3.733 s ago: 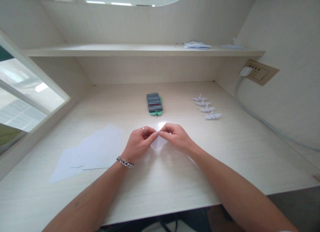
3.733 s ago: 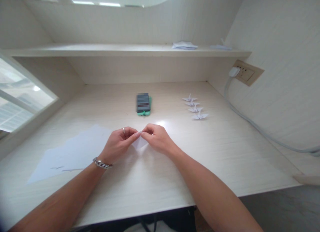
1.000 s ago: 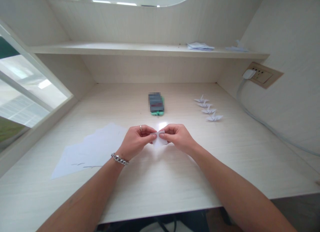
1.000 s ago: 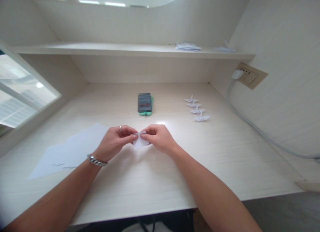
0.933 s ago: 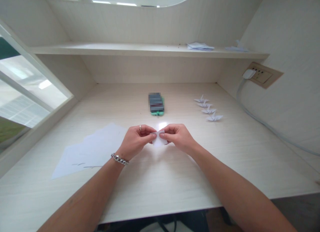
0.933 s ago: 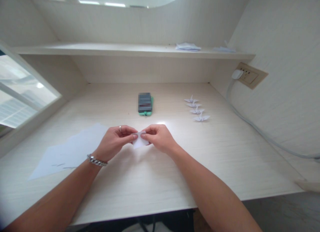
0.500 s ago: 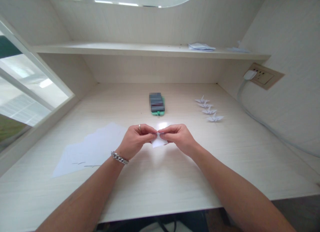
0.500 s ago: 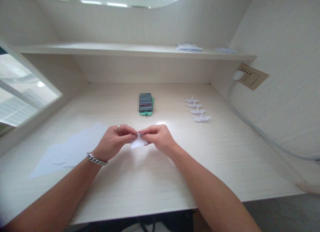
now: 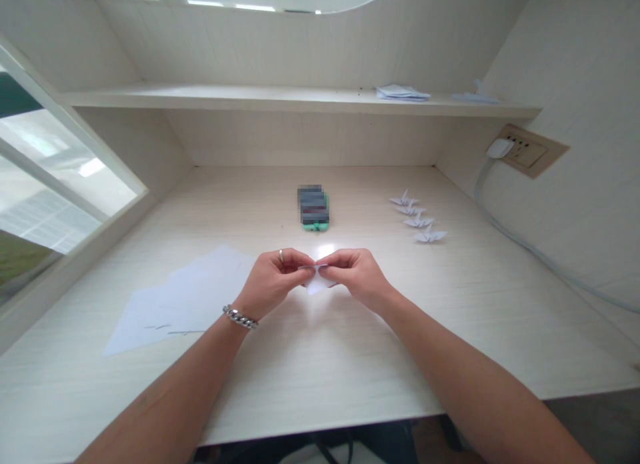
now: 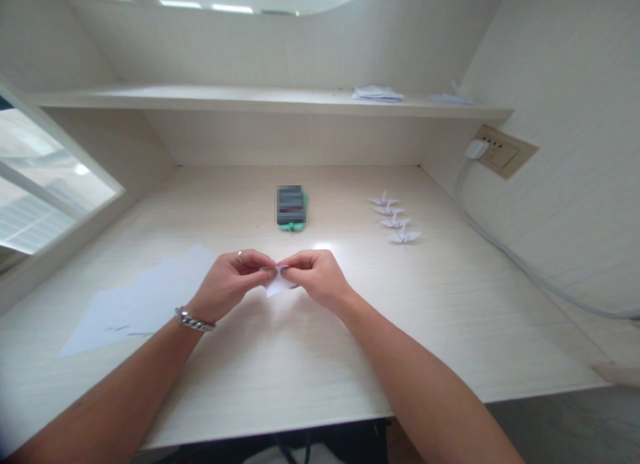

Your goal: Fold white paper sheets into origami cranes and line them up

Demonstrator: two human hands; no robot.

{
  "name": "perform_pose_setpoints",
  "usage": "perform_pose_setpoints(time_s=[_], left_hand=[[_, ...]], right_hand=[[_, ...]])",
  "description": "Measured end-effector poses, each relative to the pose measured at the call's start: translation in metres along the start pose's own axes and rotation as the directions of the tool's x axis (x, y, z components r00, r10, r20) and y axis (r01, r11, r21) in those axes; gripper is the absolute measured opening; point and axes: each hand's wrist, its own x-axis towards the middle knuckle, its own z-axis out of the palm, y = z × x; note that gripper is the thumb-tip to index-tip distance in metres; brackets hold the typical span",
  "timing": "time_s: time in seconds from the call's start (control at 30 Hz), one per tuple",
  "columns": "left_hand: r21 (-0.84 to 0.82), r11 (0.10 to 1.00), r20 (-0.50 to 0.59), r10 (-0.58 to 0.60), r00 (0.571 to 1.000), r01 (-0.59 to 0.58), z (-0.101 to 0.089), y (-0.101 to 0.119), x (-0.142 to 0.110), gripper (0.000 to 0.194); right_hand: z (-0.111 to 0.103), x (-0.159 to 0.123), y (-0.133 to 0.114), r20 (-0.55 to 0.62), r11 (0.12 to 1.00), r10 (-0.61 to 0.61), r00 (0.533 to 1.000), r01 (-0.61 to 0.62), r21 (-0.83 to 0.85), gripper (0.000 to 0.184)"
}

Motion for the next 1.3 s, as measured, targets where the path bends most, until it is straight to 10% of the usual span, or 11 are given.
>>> perform_pose_setpoints(time_s=[1.3], left_hand=[[0.106, 0.993, 0.054, 0.039, 0.998, -0.045, -0.005, -0.002, 0.0, 0.009]], right_hand=[[-0.009, -0.001, -0.002, 0.11, 0.993, 0.114, 0.987, -0.113, -0.014, 0.025]])
